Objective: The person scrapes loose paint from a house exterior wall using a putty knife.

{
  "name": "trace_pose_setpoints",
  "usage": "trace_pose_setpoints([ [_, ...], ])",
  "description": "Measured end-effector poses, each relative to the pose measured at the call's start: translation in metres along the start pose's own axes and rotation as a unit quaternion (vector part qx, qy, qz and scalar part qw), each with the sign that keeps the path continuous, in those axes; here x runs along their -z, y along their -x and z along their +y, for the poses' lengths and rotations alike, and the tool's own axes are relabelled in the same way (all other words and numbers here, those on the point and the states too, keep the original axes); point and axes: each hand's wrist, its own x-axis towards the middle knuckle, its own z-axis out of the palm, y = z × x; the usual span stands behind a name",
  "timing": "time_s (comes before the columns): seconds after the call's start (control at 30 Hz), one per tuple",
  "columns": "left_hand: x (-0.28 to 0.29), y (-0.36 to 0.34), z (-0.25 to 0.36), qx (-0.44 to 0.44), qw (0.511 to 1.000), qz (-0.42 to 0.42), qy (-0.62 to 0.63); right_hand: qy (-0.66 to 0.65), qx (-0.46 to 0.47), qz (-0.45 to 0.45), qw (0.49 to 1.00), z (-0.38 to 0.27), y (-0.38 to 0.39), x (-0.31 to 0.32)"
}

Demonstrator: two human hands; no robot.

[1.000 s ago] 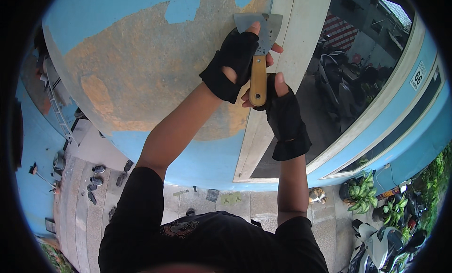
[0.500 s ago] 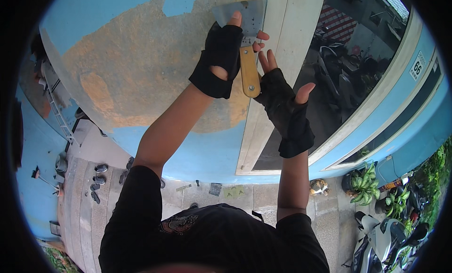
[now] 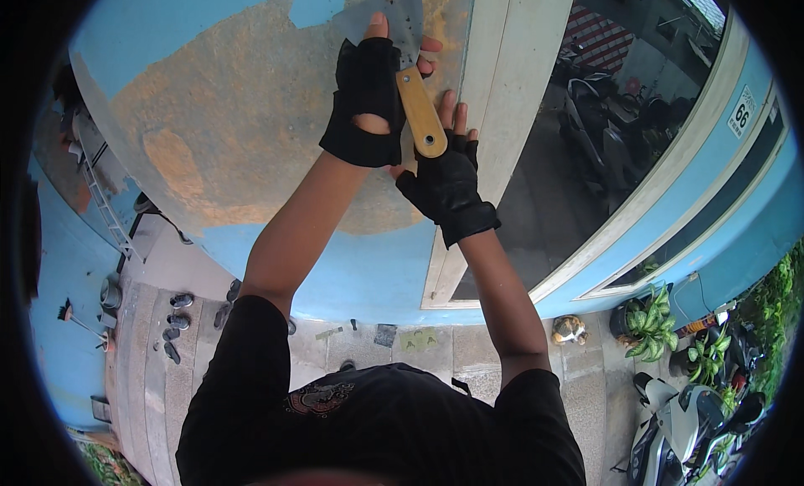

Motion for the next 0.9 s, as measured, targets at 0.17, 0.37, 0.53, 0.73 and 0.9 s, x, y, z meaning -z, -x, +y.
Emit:
trace_pose_setpoints([
  [0.17,-0.005,0.005,-0.008,0.049,0.999,0.002,0.008,0.042,-0.007,0.015,0.999,0.001,-0.003,-0.019],
  [0.37,-0.005,-0.003,-0.017,0.053,0.998,-0.022,0.013,-0.025,-0.024,0.020,0.999,0.008,-0.007,-0.036],
  [0.53,-0.004,-0.003,-0.020,0.024,0.999,-0.031,-0.005,-0.087,-0.053,0.003,0.995,0.008,-0.010,-0.040],
  [0.73,-0.005,-0.001,-0.020,0.033,0.999,-0.039,-0.016,-0.110,-0.066,0.004,0.992,0.005,-0.012,-0.040],
  [0.9,0.000,0.000,-0.017,0.036,0.998,-0.051,-0.008,-0.062,-0.045,0.034,0.996,0.002,-0.010,-0.039],
])
